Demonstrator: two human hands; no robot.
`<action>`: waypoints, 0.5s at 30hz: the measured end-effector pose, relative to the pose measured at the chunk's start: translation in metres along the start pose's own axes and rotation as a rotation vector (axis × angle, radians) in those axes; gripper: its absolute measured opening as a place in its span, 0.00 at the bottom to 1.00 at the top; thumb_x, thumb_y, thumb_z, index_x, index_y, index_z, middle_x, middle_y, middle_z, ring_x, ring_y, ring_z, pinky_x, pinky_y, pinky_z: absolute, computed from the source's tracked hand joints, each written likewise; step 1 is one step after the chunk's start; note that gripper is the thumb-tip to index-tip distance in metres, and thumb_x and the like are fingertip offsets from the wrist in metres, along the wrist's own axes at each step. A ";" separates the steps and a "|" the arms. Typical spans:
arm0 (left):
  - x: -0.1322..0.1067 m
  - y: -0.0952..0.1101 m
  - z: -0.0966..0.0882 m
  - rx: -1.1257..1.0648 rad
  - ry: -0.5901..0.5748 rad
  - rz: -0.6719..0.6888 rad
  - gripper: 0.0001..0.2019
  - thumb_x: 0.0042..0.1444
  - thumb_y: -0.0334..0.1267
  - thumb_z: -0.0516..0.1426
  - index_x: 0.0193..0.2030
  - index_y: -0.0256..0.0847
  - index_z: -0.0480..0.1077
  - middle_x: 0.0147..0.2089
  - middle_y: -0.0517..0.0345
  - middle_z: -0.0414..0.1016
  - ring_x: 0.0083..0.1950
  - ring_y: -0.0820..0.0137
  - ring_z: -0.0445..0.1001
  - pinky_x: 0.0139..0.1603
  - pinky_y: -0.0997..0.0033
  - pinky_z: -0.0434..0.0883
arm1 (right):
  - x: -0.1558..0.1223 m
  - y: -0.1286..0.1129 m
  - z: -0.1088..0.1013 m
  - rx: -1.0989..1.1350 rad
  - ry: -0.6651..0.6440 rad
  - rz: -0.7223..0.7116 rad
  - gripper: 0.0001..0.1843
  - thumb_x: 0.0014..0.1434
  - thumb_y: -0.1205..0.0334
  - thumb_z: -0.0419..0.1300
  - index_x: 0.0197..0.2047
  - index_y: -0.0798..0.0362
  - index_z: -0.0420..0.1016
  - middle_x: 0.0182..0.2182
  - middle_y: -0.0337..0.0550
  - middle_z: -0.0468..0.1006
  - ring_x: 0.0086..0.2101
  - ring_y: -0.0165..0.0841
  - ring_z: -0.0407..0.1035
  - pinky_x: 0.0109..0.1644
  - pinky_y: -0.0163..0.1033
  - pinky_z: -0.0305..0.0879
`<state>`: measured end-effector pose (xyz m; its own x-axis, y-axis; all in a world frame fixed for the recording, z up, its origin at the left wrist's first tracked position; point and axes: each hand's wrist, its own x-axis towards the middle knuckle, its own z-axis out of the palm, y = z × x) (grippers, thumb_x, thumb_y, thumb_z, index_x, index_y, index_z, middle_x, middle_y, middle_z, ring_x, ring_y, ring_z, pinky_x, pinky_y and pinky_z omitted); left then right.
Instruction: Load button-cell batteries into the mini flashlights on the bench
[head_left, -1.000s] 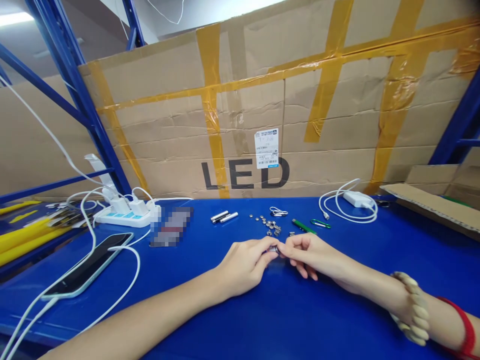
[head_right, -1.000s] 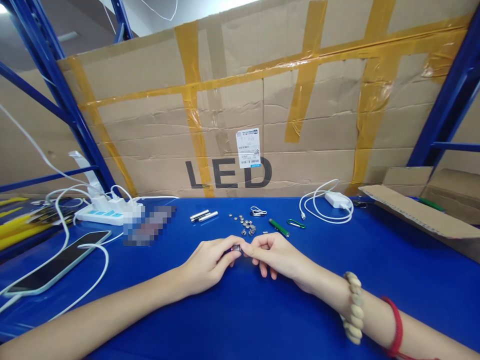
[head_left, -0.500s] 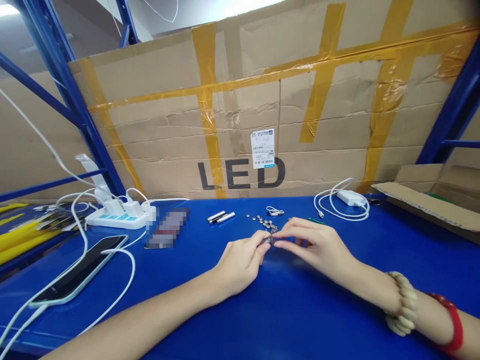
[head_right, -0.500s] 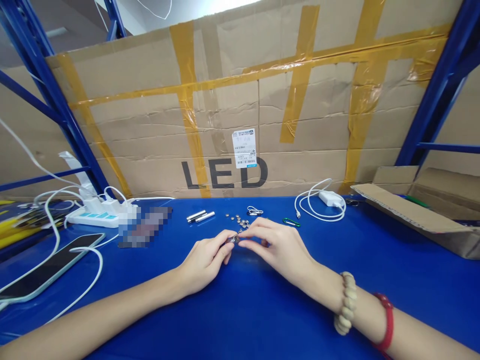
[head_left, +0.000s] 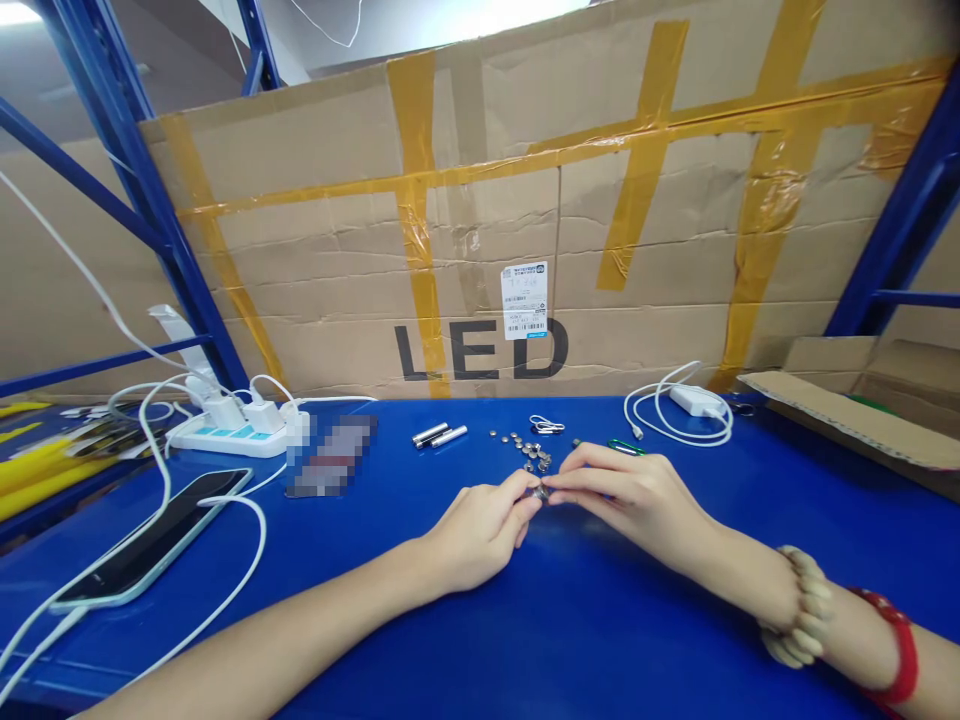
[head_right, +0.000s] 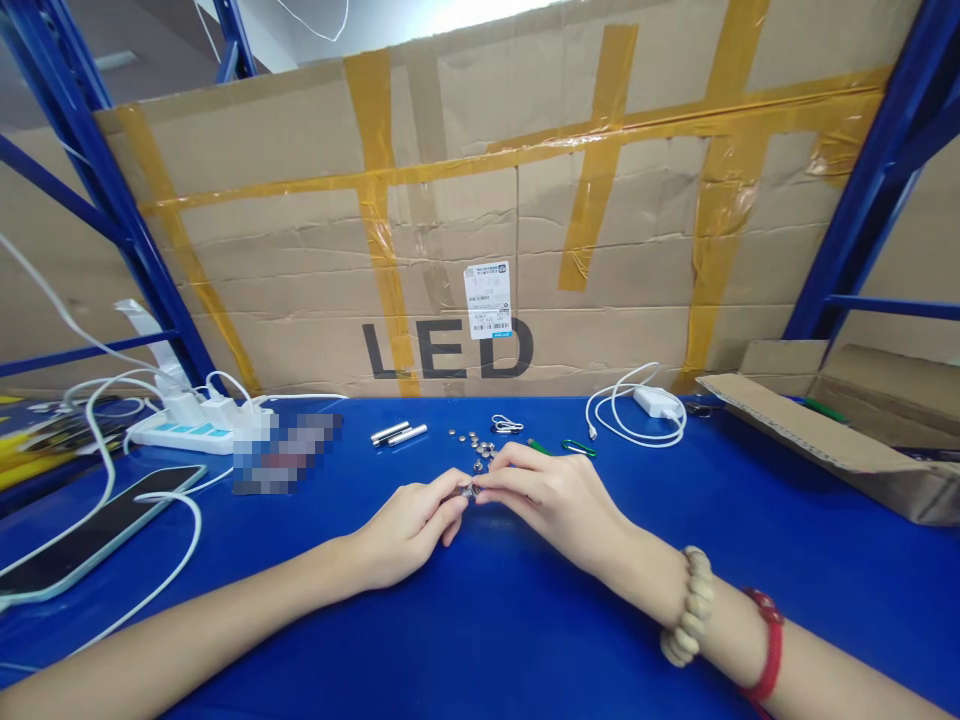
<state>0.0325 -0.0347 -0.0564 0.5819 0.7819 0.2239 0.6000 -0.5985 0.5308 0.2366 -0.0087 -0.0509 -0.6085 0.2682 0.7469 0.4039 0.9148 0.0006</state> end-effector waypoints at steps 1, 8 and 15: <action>-0.001 0.000 0.000 -0.003 -0.013 -0.004 0.09 0.64 0.39 0.40 0.40 0.41 0.58 0.25 0.67 0.66 0.27 0.77 0.66 0.30 0.79 0.59 | 0.000 0.001 -0.001 0.019 -0.020 -0.020 0.08 0.60 0.65 0.54 0.38 0.53 0.75 0.32 0.39 0.73 0.28 0.22 0.67 0.28 0.26 0.61; -0.003 0.005 -0.001 0.020 -0.047 0.032 0.08 0.64 0.38 0.41 0.36 0.40 0.56 0.26 0.66 0.65 0.28 0.77 0.65 0.30 0.79 0.58 | 0.004 0.004 -0.007 0.135 -0.097 -0.064 0.07 0.59 0.65 0.56 0.36 0.54 0.75 0.29 0.39 0.73 0.25 0.21 0.66 0.27 0.25 0.60; -0.003 0.005 0.000 0.057 -0.051 0.054 0.07 0.63 0.37 0.42 0.37 0.39 0.57 0.26 0.63 0.65 0.27 0.75 0.64 0.31 0.78 0.59 | 0.002 0.005 -0.003 0.242 -0.117 -0.009 0.05 0.57 0.66 0.58 0.35 0.56 0.75 0.29 0.40 0.72 0.28 0.22 0.67 0.29 0.26 0.61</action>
<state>0.0336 -0.0394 -0.0543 0.6404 0.7392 0.2085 0.5964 -0.6496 0.4715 0.2392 -0.0045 -0.0478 -0.6918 0.2802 0.6655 0.2317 0.9590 -0.1630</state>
